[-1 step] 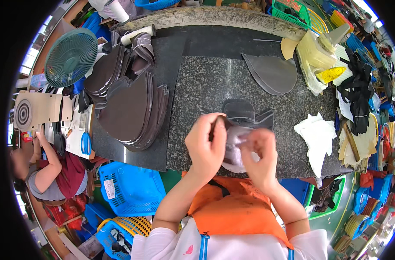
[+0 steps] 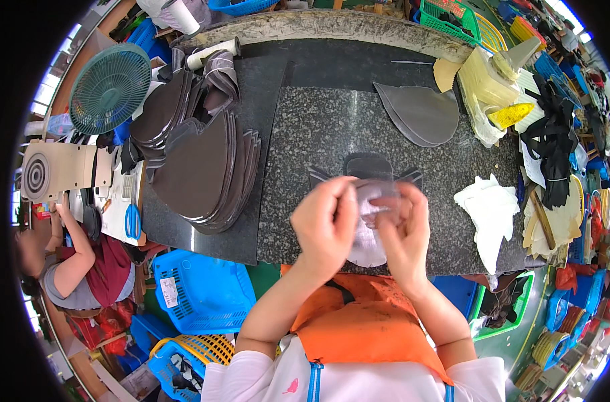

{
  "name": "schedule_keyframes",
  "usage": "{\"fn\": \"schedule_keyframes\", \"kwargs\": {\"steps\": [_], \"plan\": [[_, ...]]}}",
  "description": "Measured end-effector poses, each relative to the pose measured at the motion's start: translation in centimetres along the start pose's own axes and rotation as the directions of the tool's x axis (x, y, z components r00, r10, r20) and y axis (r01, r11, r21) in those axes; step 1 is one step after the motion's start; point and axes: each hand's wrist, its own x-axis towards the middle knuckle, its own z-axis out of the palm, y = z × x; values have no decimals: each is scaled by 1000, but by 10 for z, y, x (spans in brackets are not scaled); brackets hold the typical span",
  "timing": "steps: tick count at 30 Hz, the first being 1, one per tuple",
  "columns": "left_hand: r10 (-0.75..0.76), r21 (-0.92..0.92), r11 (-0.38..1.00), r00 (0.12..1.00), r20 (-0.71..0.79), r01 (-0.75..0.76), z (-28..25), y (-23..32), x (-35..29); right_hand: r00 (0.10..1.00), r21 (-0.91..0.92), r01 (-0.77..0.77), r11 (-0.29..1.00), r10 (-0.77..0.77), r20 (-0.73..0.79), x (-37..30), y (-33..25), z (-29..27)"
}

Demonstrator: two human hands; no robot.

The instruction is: The person attaches white padding pieces and inner linings onto leather shoe components by hand. Then, the person applies adhesive to the leather shoe components using a yellow applicator tool.

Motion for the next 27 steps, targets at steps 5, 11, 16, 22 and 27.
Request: {"fn": "schedule_keyframes", "kwargs": {"steps": [5, 11, 16, 22, 27], "plan": [[-613, -498, 661, 787, 75, 562, 5, 11, -6, 991, 57, -77, 995, 83, -108, 24, 10, -6], [-699, -721, 38, 534, 476, 692, -38, -40, 9, 968, -954, 214, 209, -173, 180, 11, 8, -159], [-530, -390, 529, 652, 542, 754, -39, -11, 18, 588, -585, 752, 304, 91, 804, -20, -44, -121], [375, -339, 925, 557, 741, -171, -26, 36, -23, 554, 337, -820, 463, 492, 672, 3, -15, -75], [-381, -288, 641, 621, 685, 712, -79, -36, -58, 674, 481, -726, 492, 368, 640, 4, -32, -65]]}}
